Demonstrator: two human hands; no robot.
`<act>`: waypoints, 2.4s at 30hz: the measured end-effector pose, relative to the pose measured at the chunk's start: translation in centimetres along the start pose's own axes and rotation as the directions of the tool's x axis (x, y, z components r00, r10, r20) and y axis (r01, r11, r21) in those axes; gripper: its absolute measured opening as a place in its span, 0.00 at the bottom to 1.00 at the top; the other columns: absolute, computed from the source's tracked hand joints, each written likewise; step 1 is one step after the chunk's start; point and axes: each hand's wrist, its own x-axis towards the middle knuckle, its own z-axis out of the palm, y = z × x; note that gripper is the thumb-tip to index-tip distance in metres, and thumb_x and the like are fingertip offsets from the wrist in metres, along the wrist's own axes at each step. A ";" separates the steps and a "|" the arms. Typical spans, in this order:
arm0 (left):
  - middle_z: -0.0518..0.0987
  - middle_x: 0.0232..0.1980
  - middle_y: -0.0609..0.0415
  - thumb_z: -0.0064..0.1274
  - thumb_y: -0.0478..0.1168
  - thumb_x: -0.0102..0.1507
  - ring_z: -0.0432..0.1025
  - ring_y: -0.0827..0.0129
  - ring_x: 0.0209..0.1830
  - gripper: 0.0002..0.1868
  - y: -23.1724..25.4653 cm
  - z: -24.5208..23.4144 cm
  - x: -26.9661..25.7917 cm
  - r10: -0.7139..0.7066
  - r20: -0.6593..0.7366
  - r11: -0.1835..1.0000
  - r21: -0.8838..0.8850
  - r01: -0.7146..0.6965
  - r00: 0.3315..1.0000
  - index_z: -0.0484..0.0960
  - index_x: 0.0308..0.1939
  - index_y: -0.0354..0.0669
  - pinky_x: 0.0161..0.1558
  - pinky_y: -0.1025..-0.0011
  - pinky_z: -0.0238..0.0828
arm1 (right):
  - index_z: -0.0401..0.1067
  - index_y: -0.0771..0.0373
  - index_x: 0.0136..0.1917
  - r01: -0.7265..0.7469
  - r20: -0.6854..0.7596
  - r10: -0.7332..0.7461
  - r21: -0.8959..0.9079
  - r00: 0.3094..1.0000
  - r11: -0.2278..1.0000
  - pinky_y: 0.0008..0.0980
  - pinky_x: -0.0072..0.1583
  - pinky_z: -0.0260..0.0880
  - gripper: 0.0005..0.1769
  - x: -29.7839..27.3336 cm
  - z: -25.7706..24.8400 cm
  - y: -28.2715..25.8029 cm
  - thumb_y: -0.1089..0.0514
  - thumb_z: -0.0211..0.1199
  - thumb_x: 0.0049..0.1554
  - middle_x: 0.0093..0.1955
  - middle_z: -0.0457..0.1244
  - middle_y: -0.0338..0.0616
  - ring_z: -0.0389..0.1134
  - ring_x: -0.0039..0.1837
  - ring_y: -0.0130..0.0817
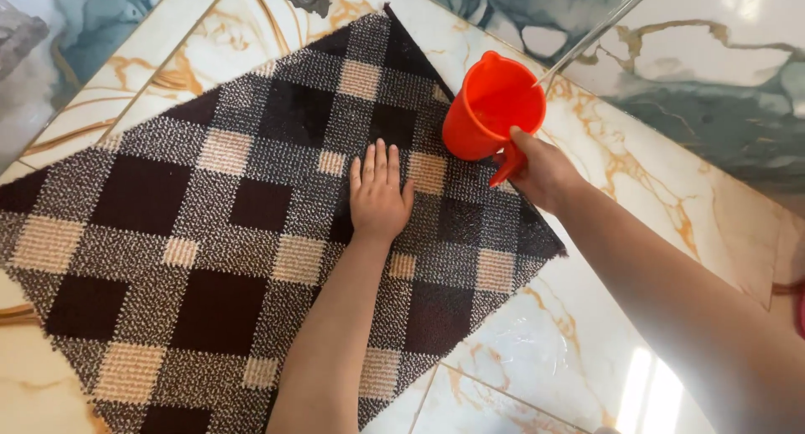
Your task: The person cleans a floor mat in a bathroom using water, a brush, and cleaning powder.
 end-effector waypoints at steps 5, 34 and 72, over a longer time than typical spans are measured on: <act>0.55 0.81 0.39 0.40 0.52 0.71 0.47 0.53 0.82 0.36 0.9 -0.5 -2.2 -0.017 -0.011 1.000 -0.021 0.017 1.000 0.58 0.77 0.34 0.79 0.53 0.36 | 0.67 0.59 0.68 -0.209 -0.119 0.177 -0.368 0.977 0.906 0.42 0.70 0.54 0.32 -5.0 1.8 -3.4 0.35 0.46 0.64 0.68 0.64 0.46 0.61 0.71 0.36; 0.85 0.49 0.42 0.50 0.48 0.65 0.79 0.55 0.50 0.18 53.8 -16.3 -5.7 0.886 0.456 0.460 -0.832 -0.310 0.091 0.81 0.52 0.41 0.52 0.63 0.73 | 0.75 0.68 0.57 0.088 -0.642 0.001 0.107 0.766 0.990 0.39 0.64 0.73 0.20 -65.6 -24.5 -7.7 0.52 0.50 0.64 0.57 0.72 0.50 0.73 0.61 0.37; 0.85 0.51 0.48 0.54 0.48 0.64 0.78 0.65 0.50 0.19 55.3 -18.5 -1.3 0.808 0.550 0.580 -0.805 -0.124 0.212 0.82 0.55 0.41 0.53 0.68 0.72 | 0.77 0.62 0.61 -0.576 -0.484 -0.875 -0.711 -0.016 0.404 0.38 0.55 0.72 0.15 -77.2 -31.5 -9.9 0.65 0.66 0.60 0.54 0.70 0.56 0.74 0.52 0.46</act>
